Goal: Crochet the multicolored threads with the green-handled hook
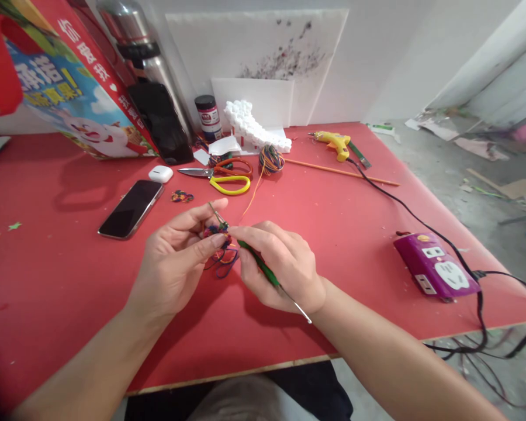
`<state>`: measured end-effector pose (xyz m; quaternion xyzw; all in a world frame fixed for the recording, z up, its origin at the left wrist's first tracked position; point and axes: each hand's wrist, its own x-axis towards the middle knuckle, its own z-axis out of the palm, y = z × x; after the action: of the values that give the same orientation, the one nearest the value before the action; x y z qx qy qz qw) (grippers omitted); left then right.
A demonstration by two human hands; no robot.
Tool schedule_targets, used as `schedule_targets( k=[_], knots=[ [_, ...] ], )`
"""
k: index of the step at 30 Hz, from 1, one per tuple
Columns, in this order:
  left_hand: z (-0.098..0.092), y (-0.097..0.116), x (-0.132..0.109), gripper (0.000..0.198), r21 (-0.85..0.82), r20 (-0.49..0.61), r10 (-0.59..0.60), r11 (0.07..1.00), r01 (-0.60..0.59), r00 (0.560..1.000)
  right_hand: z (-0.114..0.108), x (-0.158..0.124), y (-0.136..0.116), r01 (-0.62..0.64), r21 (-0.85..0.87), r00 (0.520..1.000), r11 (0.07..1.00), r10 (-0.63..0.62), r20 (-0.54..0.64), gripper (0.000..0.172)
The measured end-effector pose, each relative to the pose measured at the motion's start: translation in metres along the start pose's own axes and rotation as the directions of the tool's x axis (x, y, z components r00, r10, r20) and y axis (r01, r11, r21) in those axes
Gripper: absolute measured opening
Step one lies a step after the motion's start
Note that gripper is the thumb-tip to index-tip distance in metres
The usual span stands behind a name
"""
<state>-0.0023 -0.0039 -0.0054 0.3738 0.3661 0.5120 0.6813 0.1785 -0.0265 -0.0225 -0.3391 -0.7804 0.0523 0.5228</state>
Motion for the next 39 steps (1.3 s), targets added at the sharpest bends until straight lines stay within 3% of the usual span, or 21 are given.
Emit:
schedule_targets(
  k=[12,18,24,30,33,39],
  knots=[
    [0.0,0.002,0.0,0.035,0.019,-0.027,0.003,1.0,-0.003,1.0,0.004,-0.002,0.001,-0.01,-0.037,1.0,0.999,0.01,0.004,0.031],
    [0.001,0.004,0.0,0.041,0.026,-0.052,-0.041,0.999,0.043,0.998,0.004,-0.002,-0.002,-0.013,-0.003,1.0,1.0,0.013,0.004,0.03],
    [0.002,0.007,-0.003,0.043,0.13,-0.022,0.052,0.99,-0.049,0.998,-0.001,0.002,0.001,0.01,0.025,0.998,1.0,-0.011,0.059,0.028],
    [0.006,0.002,-0.005,0.05,0.099,-0.095,0.006,0.995,0.003,0.995,0.009,-0.005,0.005,-0.005,-0.009,1.0,1.0,0.005,-0.01,0.029],
    [0.007,0.0,-0.004,0.047,0.017,-0.117,-0.041,0.999,0.043,0.992,0.013,-0.008,0.002,-0.051,0.001,0.998,0.999,0.051,-0.028,0.03],
    [0.006,0.001,-0.003,0.043,0.004,-0.086,-0.03,1.0,0.03,0.996,0.013,-0.01,-0.004,-0.303,0.165,0.949,0.939,0.313,-0.04,0.021]
  ],
)
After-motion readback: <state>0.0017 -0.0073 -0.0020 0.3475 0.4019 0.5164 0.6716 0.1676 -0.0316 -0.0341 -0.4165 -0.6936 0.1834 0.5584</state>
